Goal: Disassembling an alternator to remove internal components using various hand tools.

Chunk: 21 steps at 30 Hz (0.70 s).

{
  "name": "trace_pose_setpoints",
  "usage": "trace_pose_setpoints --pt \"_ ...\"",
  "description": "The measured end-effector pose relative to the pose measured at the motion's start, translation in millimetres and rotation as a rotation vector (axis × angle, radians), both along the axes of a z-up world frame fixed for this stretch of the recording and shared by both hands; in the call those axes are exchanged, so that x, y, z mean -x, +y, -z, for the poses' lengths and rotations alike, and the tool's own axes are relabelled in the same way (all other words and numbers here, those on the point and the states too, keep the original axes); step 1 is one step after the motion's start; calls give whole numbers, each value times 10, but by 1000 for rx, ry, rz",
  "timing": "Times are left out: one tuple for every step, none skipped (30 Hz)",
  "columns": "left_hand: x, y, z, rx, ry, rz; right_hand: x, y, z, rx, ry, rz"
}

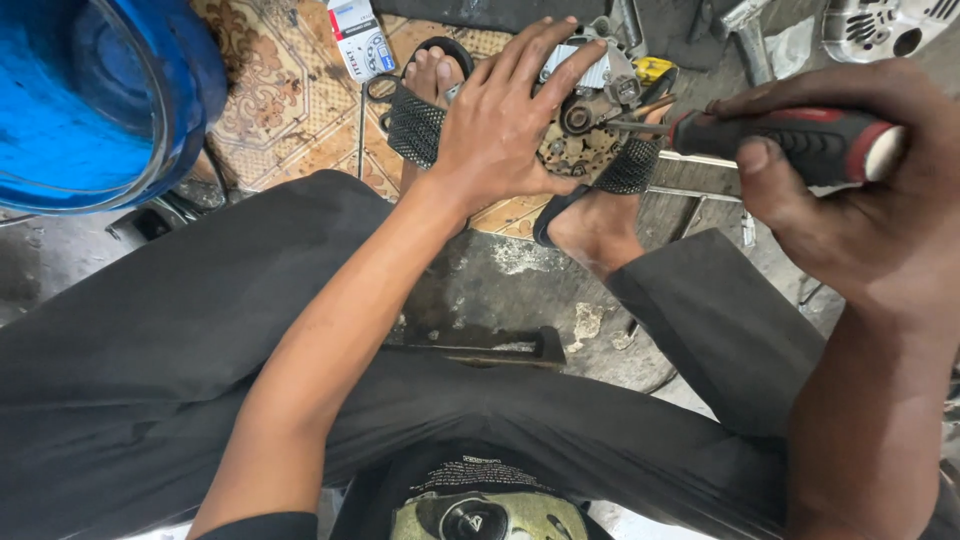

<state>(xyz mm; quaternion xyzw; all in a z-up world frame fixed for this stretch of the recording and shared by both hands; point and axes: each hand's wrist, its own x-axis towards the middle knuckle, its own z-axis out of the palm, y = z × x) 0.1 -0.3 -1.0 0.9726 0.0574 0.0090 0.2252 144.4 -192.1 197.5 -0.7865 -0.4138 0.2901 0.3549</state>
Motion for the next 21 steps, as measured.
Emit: trace_pose_setpoints --pt "0 -1 -5 -2 0 1 -1 -11 3 -2 0 1" --pt "-1 -3 -9 7 1 -3 -2 -22 7 14 -16 3" --pt "-3 -6 -14 16 2 -6 -1 -34 9 30 -32 5" --pt "0 -4 -5 14 1 -5 14 -25 0 28 -33 7" --pt "2 -6 6 6 -4 -9 31 -19 -11 27 -76 -9" --pt "4 -11 15 -3 -9 -12 48 -14 -24 25 -118 -24" --pt "6 -8 14 -6 -12 -10 55 -27 -19 23 -120 -21" --pt "9 -7 9 -12 -18 -7 62 -42 -17 28 -161 -19" --pt "6 1 6 -19 -26 -5 68 -52 -14 32 -203 -17" --pt "8 -5 18 -23 -30 -3 68 -39 -32 28 -207 -15" --pt "7 -6 28 -10 -30 -6 69 -25 -51 33 -262 -58" --pt "8 -8 36 3 -30 -8 72 -12 -74 38 -317 -102" --pt "1 -1 37 1 -35 -6 89 -36 -74 36 -321 -100" --pt "-2 3 34 13 -49 -7 110 -63 -78 123 -456 -91" --pt "-8 -5 29 27 -66 -6 135 -102 -88 210 -592 -80" --pt "-8 -24 37 25 -72 -3 159 -101 -99 210 -598 -76" --pt "-28 -39 45 25 -77 -12 177 -96 -116 265 -690 -43" --pt "-44 -51 48 25 -81 -21 198 -89 -138 319 -782 -10" --pt "-59 -57 59 20 -94 -19 219 -77 -170 316 -794 -5" --pt "-68 -60 69 54 -107 -27 245 -63 -201 413 -922 -48" --pt "-52 -62 85 87 -115 -38 281 -45 -220 509 -1047 -94"
